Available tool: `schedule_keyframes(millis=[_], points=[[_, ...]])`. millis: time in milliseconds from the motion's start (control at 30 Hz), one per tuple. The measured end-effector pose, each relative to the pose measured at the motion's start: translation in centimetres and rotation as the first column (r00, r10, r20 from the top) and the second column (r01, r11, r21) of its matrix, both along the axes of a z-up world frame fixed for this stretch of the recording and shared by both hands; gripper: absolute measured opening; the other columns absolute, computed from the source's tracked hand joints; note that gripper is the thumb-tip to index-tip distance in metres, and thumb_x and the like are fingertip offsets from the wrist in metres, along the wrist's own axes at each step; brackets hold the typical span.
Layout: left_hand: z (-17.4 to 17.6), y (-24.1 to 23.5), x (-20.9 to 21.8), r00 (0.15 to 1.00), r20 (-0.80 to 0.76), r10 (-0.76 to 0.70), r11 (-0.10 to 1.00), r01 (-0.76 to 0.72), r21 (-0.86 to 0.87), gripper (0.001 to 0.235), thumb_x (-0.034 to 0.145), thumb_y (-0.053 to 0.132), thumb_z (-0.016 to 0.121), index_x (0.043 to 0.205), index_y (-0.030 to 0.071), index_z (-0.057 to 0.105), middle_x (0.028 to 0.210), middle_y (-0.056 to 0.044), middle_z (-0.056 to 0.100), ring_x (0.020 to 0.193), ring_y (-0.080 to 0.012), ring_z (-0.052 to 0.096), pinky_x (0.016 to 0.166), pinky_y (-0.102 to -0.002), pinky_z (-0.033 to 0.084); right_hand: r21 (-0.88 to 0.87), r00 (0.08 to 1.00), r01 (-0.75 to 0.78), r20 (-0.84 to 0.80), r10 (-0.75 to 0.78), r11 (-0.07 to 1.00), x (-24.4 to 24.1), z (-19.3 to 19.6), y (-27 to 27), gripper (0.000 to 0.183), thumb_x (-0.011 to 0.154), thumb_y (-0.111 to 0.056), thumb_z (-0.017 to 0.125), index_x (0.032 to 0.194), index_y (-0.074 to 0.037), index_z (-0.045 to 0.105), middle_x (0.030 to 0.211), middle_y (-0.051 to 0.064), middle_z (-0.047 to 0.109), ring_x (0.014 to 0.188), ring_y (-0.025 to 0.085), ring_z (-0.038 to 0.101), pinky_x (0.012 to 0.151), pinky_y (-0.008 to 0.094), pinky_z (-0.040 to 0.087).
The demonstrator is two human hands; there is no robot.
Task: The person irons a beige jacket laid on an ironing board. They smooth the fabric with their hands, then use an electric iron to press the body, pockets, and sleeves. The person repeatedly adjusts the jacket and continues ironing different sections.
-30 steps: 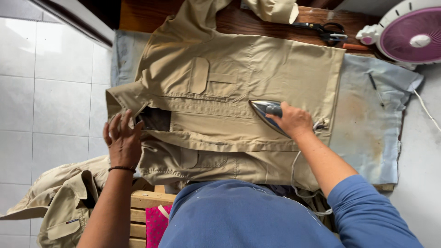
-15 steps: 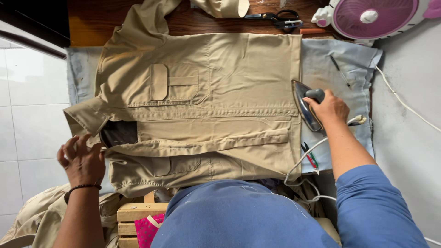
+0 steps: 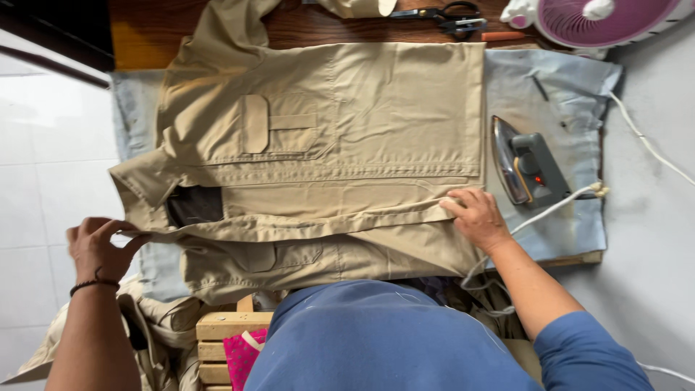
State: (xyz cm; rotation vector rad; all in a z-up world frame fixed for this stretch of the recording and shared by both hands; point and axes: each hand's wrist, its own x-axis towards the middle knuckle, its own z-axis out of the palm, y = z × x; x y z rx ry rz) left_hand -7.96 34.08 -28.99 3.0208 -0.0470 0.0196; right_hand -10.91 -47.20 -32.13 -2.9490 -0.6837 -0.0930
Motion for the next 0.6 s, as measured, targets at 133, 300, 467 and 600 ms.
schedule_keyframes(millis=[133,300,467,600], points=[[3.6,-1.7,1.4,0.982,-0.190,-0.026,0.951,-0.034,-0.307,0.026,0.083,0.024,0.089,0.100,0.009,0.077,0.104,-0.006,0.075,0.096,-0.0249,0.068,0.099,-0.042,0.051,0.222,0.957,0.181,-0.264,-0.120,0.958,-0.6,-0.8,-0.9,0.043,0.083,-0.016,0.068,0.122,-0.034,0.073,0.130,-0.011,0.067,0.122,0.019,0.055,0.094,0.040,0.038],[5.0,-2.3,3.1,0.959,-0.225,0.170,0.911,-0.240,-0.336,0.012,0.108,0.020,0.065,0.115,0.014,0.071,0.101,-0.006,0.069,0.090,-0.0256,0.061,0.079,-0.041,0.047,0.539,0.581,0.804,-0.621,-0.526,0.252,-0.5,-1.0,-2.5,0.018,0.088,-0.001,0.057,0.102,-0.009,0.065,0.090,-0.001,0.059,0.084,0.009,0.051,0.075,0.024,0.041],[0.8,-4.5,7.2,0.956,-0.189,0.223,0.936,-0.264,-0.234,0.019,0.108,0.026,0.061,0.102,0.008,0.055,0.091,-0.015,0.061,0.081,-0.0363,0.052,0.067,-0.049,0.041,0.422,0.485,0.868,-0.608,-0.628,0.262,1.8,-1.5,-1.8,0.017,0.091,-0.010,0.062,0.107,-0.008,0.065,0.092,0.001,0.064,0.085,0.013,0.056,0.077,0.028,0.044],[-3.0,-6.3,8.9,0.953,-0.108,0.282,0.959,-0.285,-0.008,0.022,0.110,0.034,0.056,0.105,0.013,0.061,0.105,-0.014,0.070,0.090,-0.0433,0.063,0.062,-0.057,0.047,0.163,0.477,0.877,-0.401,-0.782,0.451,2.4,-5.8,-2.9,0.024,0.094,-0.025,0.069,0.113,-0.011,0.069,0.100,0.008,0.072,0.095,0.035,0.066,0.084,0.046,0.047]])
